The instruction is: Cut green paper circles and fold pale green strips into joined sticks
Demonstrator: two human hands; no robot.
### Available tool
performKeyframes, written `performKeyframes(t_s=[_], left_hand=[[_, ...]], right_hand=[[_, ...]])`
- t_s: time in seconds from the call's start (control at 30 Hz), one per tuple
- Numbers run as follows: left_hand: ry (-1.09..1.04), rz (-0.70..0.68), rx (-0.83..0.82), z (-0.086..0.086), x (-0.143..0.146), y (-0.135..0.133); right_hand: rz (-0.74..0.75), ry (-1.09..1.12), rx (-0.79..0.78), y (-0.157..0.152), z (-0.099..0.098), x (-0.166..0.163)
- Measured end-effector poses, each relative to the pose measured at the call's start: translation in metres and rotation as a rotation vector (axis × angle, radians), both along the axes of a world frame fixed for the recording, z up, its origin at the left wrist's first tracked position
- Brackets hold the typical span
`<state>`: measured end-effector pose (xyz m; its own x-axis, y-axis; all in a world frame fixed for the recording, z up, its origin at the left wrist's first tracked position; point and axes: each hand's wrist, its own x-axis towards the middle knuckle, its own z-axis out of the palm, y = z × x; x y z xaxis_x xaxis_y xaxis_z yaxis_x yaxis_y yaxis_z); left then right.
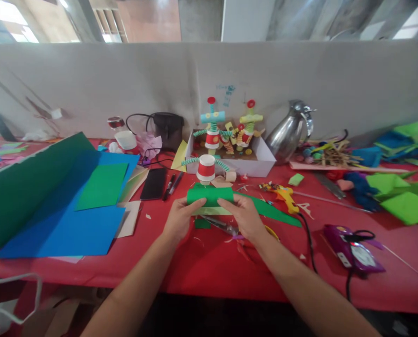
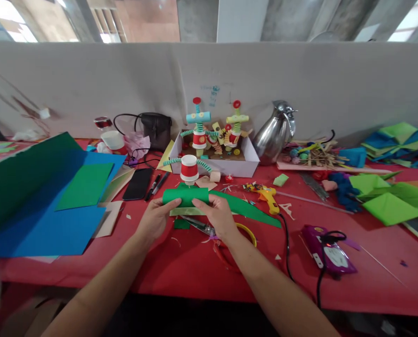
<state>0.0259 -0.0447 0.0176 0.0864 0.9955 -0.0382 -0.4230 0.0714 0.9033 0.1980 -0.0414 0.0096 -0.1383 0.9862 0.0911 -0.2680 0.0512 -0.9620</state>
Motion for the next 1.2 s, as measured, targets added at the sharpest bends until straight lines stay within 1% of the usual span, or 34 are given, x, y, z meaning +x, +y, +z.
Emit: performKeyframes(t_s=[0.13, 0.37, 0.47, 0.57, 0.7, 0.8, 1.03, 1.2], left_hand=[[0.016, -0.025, -0.006, 0.0029, 0.0002, -0.0013], [0.035, 0.009, -0.025, -0.0005, -0.0015, 0.0017], [0.024, 0.083, -0.015, -0.0006, -0.0029, 0.0039], [0.058, 0.145, 0.027, 0.0004, -0.0048, 0.0046], [0.117, 0.144, 0.076, 0.0008, -0.006, 0.0038], [0.145, 0.151, 0.077, -0.0004, -0.0056, 0.0034], [0.146, 0.087, 0.061, -0.0009, -0.0063, 0.0034], [0.104, 0.131, 0.027, 0.0, -0.0079, 0.0041]], right_hand=[[0.019, 0.013, -0.003, -0.0004, 0.0013, 0.0015], [0.055, 0.015, -0.01, 0.0021, 0.0044, 0.0015], [0.053, 0.021, -0.008, 0.0043, 0.0042, 0.0011], [0.023, 0.019, -0.004, 0.0061, 0.0026, 0.0032], [0.008, 0.013, -0.01, 0.0067, 0.0016, 0.0055], [0.026, 0.05, -0.017, 0.0062, 0.0026, 0.0056], [0.021, 0.035, -0.046, 0.0073, 0.0021, 0.0072], [-0.018, 0.024, -0.024, 0.0078, 0.0049, 0.0092]])
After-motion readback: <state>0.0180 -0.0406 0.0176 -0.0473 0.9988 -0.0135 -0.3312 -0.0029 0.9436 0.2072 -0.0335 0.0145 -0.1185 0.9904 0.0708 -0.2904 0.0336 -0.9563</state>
